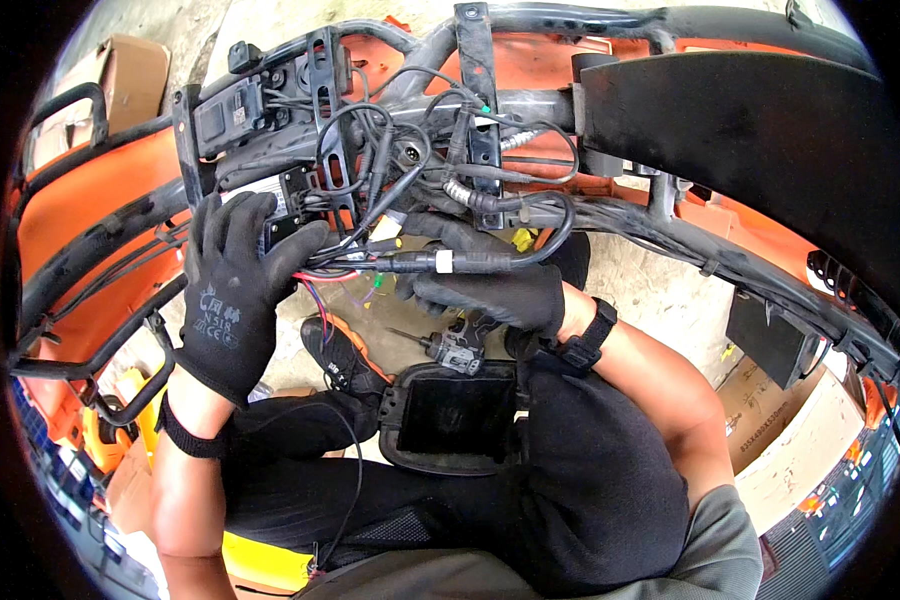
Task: The person manipulates several electrical connectors and a wiring harness on a vehicle frame, plugging and unplugging them before handling a silver electronic component.
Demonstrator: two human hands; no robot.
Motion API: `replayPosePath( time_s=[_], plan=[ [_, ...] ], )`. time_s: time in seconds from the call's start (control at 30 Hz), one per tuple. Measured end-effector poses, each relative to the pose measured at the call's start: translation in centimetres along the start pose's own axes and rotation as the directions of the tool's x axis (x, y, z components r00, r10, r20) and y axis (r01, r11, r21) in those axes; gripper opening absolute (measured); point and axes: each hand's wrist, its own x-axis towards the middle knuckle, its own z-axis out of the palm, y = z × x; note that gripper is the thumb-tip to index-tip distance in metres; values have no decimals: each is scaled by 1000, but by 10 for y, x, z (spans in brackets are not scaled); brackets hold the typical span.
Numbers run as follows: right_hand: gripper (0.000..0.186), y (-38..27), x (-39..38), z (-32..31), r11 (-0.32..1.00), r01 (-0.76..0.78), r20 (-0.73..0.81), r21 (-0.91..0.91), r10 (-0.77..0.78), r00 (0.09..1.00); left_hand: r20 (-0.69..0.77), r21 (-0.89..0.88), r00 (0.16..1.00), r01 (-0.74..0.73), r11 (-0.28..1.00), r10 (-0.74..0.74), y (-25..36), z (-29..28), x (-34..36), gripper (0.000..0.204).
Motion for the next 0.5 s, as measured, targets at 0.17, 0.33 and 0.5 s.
replayPosePath(
  time_s=[0.17,0.33,0.5],
  plan=[
    [71,-9,1,4,996,36,6,-87,-35,999,28,-40,999,28,999,-27,-2,0,2,59],
    [73,-16,-2,9,1000,13,-3,-15,-13,1000,126,-51,991,55,997,-48,4,-1,3,58],
    [75,-18,1,10,997,41,26,-67,-39,999,106,-30,994,26,999,-23,5,0,2,68]
  ],
)
